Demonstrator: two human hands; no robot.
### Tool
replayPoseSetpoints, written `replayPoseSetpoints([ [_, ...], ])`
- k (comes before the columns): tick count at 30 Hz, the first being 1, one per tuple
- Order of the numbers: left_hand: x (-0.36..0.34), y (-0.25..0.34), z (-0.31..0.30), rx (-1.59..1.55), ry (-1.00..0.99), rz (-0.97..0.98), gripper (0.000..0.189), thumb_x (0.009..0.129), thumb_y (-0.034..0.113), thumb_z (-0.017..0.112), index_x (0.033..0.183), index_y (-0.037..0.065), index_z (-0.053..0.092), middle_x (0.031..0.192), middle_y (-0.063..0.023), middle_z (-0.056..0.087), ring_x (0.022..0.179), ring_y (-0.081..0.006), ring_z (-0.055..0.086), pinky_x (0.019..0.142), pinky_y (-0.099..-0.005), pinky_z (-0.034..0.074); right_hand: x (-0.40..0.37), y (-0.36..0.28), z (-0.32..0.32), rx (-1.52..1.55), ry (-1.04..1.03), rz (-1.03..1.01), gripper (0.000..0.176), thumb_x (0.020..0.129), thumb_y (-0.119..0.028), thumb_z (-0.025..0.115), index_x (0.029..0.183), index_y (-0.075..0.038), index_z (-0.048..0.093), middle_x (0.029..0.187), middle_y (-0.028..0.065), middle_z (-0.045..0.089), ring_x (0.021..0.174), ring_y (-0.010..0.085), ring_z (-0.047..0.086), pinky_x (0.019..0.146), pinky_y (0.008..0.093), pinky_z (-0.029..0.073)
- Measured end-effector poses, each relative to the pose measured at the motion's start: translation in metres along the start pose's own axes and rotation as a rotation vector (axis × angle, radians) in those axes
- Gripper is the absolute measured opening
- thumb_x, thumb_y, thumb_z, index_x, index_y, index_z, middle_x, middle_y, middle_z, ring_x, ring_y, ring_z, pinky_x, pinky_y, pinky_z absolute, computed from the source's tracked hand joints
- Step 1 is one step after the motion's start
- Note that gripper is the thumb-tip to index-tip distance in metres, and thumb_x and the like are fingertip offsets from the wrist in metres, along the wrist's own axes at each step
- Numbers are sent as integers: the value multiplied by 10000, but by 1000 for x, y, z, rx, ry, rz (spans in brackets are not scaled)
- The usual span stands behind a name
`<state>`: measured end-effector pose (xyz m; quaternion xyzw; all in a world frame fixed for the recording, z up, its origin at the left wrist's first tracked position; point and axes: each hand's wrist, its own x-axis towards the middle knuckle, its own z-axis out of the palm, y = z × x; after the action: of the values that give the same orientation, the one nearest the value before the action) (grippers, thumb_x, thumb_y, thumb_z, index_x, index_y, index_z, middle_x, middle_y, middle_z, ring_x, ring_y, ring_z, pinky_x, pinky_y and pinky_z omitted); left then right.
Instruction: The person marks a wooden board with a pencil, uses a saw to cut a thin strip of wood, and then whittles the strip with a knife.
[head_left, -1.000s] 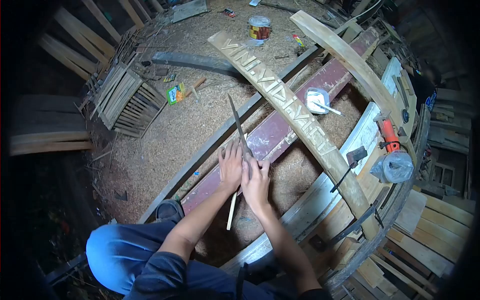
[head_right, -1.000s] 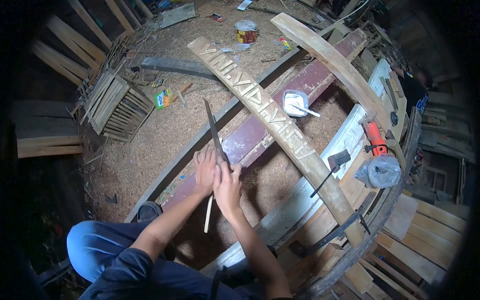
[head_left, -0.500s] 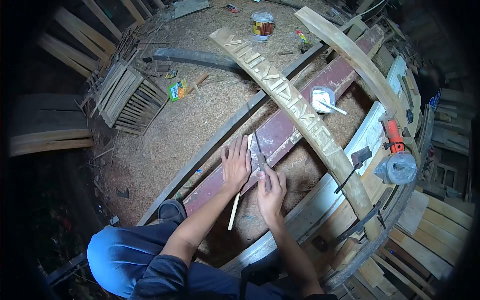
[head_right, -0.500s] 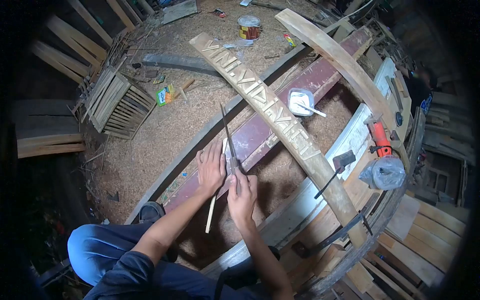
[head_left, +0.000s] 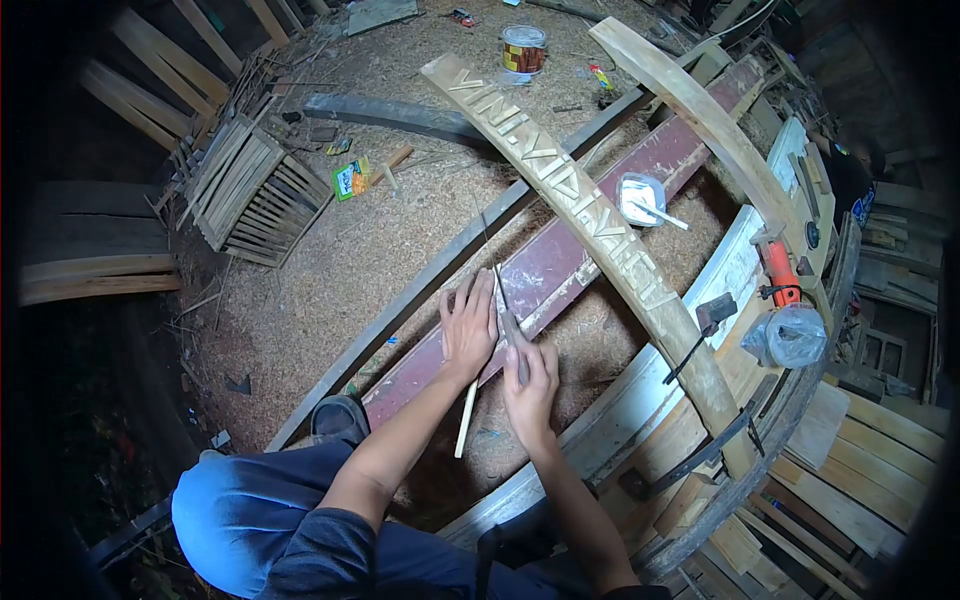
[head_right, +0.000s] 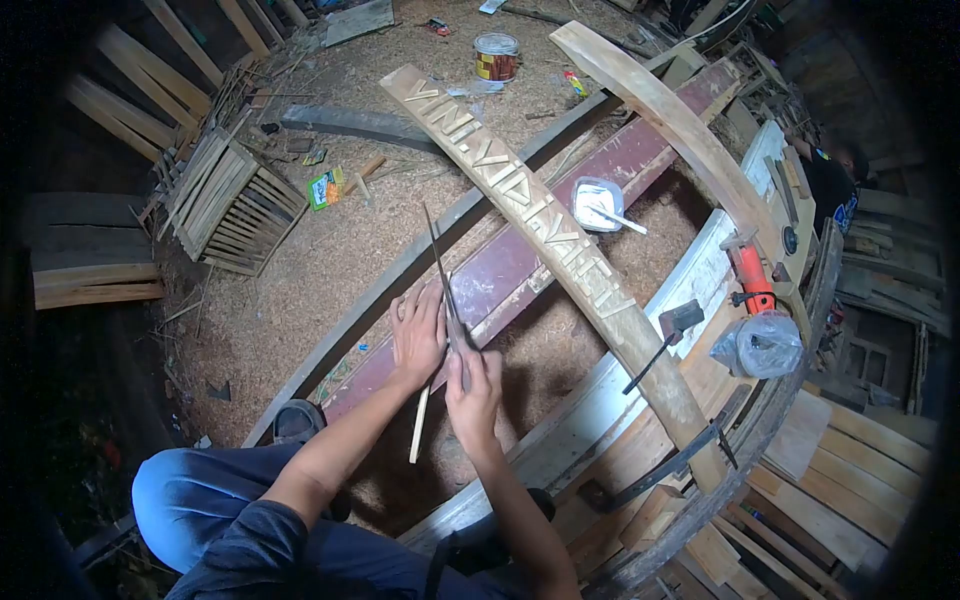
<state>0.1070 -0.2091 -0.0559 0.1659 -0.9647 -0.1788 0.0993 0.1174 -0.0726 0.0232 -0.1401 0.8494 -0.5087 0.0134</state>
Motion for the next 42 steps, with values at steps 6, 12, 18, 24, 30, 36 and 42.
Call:
replayPoseSetpoints([
  [6,3,1,-1,-5,-60,-21,483,996,195,491,1468,91,482,1513,-76,501,1407,-262,426,1172,-549,240,-18,-5,-16,-35,-17,8,311,956,-61,643,1264,-85,684,935,163,548,879,326,594,753,429,491],
  [12,4,-3,-2,37,-78,8,497,964,197,505,1444,72,486,1519,-96,489,1413,-290,410,1170,-548,237,23,0,15,-74,-8,-69,261,986,-127,628,1241,-73,650,1003,194,533,838,349,612,730,450,512],
  [18,4,1,-1,-12,-70,-21,482,989,202,479,1451,63,478,1518,-99,488,1411,-286,414,1171,-555,233,-23,4,-12,-39,24,-56,223,967,-77,628,1178,-37,685,999,198,541,825,340,599,722,422,510],
  [24,4,-2,-1,27,-95,-21,502,988,218,476,1470,77,463,1526,-100,480,1430,-281,393,1186,-560,218,18,0,8,-63,-22,-28,251,981,-94,611,1219,-52,680,961,177,533,854,330,585,762,432,495],
  [30,5,3,-3,-1,-94,-44,505,997,210,457,1488,91,448,1522,-96,484,1429,-268,398,1175,-554,231,-21,4,-21,-80,-52,16,316,956,-95,658,1270,-98,686,932,153,539,860,312,587,749,406,496],
  [36,3,-1,1,41,-78,-13,528,986,216,471,1496,84,434,1543,-94,459,1427,-274,395,1189,-560,210,23,-4,3,-21,-54,24,265,957,-93,661,1219,-55,677,963,199,550,896,360,599,788,440,498],
  [42,3,0,3,38,-97,-34,513,987,201,465,1485,80,439,1548,-91,453,1435,-274,386,1188,-561,215,-5,-11,-21,-56,-65,80,244,939,-65,671,1180,-61,703,976,188,563,897,347,617,769,438,508],
])
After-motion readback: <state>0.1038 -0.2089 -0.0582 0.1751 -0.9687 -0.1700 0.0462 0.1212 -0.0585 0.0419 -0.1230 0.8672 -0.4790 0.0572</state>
